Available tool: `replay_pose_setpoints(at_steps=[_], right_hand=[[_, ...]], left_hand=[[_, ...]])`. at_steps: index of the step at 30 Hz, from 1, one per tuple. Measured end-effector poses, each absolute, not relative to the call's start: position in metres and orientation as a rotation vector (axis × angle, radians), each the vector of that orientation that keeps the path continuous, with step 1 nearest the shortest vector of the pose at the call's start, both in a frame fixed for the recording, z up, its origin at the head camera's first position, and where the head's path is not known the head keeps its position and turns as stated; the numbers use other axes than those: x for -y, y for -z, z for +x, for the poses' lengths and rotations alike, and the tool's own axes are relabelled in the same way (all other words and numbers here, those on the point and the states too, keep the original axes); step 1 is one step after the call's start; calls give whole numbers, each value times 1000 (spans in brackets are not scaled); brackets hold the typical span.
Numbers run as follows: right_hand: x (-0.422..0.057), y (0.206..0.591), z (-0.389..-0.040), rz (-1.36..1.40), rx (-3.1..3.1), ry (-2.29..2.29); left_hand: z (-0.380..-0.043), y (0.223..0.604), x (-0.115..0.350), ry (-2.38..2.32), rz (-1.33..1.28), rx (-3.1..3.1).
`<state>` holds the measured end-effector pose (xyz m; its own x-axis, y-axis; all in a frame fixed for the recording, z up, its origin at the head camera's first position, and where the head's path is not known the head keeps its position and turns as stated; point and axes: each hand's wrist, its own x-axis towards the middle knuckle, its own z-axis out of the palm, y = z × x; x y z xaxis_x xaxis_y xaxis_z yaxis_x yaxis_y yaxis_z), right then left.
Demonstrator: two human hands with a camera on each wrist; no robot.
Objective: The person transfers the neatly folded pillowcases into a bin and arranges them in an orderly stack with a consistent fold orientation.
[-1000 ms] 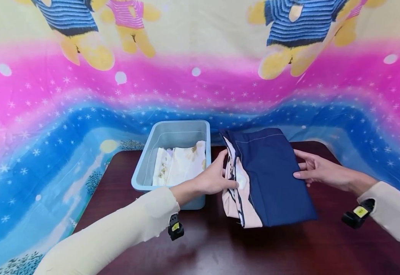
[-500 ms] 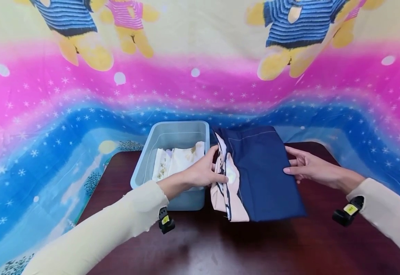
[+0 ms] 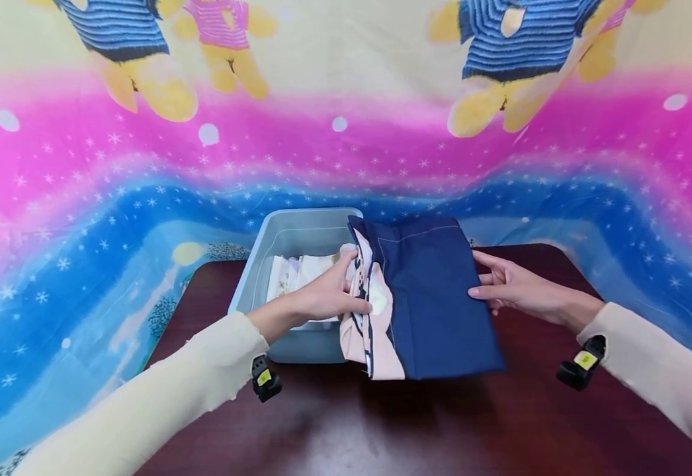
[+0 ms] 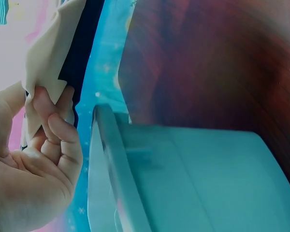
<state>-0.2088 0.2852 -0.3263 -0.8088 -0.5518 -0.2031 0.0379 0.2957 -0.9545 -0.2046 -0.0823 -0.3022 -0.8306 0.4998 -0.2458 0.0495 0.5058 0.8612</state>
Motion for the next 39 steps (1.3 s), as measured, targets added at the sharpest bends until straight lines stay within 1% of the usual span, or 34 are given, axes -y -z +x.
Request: replay_pose_setpoints(at_steps=[10, 27, 39], right_hand=[[-267, 323, -212, -458, -2046, 1584], [-241, 319, -222, -474, -2017, 1642], [-228, 313, -224, -429, -2053, 1628]], left_hand=[[-212, 296, 101, -1294, 487, -2227], [-224, 290, 124, -1204, 458, -2297], [-230, 284, 139, -1174, 504, -2332]])
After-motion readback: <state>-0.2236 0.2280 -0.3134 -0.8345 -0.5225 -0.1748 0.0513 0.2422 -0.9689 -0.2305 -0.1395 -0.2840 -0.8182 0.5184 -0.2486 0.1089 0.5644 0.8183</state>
